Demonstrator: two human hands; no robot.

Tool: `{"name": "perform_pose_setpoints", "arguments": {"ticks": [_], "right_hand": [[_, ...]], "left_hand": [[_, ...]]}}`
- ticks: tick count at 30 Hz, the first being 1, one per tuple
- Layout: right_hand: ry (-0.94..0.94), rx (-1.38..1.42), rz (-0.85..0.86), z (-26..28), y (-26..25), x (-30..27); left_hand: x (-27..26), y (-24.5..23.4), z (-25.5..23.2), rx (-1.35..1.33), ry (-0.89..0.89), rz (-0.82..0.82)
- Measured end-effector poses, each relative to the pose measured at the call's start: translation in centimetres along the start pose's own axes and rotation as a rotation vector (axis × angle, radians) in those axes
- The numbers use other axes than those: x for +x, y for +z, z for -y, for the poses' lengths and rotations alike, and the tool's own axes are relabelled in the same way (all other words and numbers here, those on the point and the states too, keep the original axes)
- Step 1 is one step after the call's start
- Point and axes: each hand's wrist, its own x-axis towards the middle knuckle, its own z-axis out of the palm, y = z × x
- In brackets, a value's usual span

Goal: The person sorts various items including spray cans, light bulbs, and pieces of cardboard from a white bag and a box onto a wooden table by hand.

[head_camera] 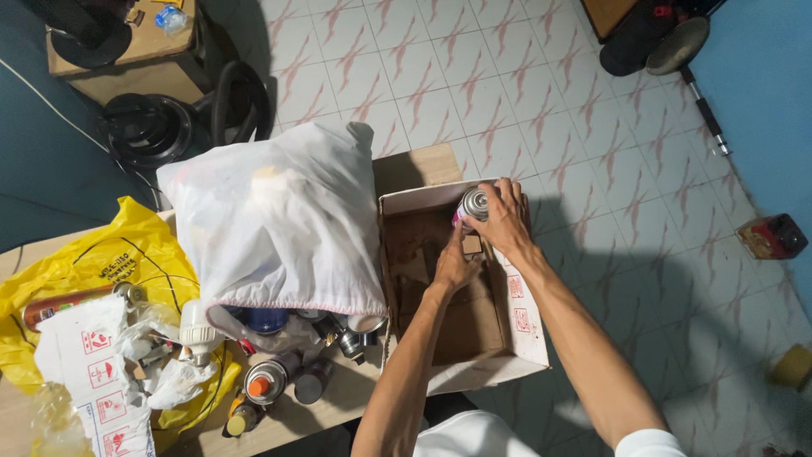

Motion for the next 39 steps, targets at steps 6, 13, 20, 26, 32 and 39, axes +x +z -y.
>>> {"name": "perform_pose_setpoints", "arguments": {"ticks": [6, 13, 20, 26, 32, 39], "right_hand": [[-0.023, -0.026, 0.046, 0.6, -1.2, 0.0], [-0.045, 0.119, -0.203, 3.3, -4.2, -1.5], [0.172, 0.666, -0.022, 13.6, -6.9, -6.5], [-0.219, 0.851, -0.036, 27.2, -7.9, -11.9], [-0.242, 0.568, 0.305, 33.0, -2.0, -14.7], [-0.517, 0.397, 0.289, 37.4, 2.6, -16.4]], "left_hand": [[-1.0, -1.7, -1.7, -0.033, -0.075, 0.058], [-5.4, -5.5, -7.0, -0.059, 0.117, -0.087], [-15.7, -15.0, -12.5, -0.399, 0.201, -0.136], [-25.1, -24.3, -10.5, -0.426, 0.097, -0.390], [-33.9, -33.0, -3.7, -0.263, 0.072, -0.615], [-40.1, -35.5, 2.1, -0.230, 0.024, -0.596]]}}
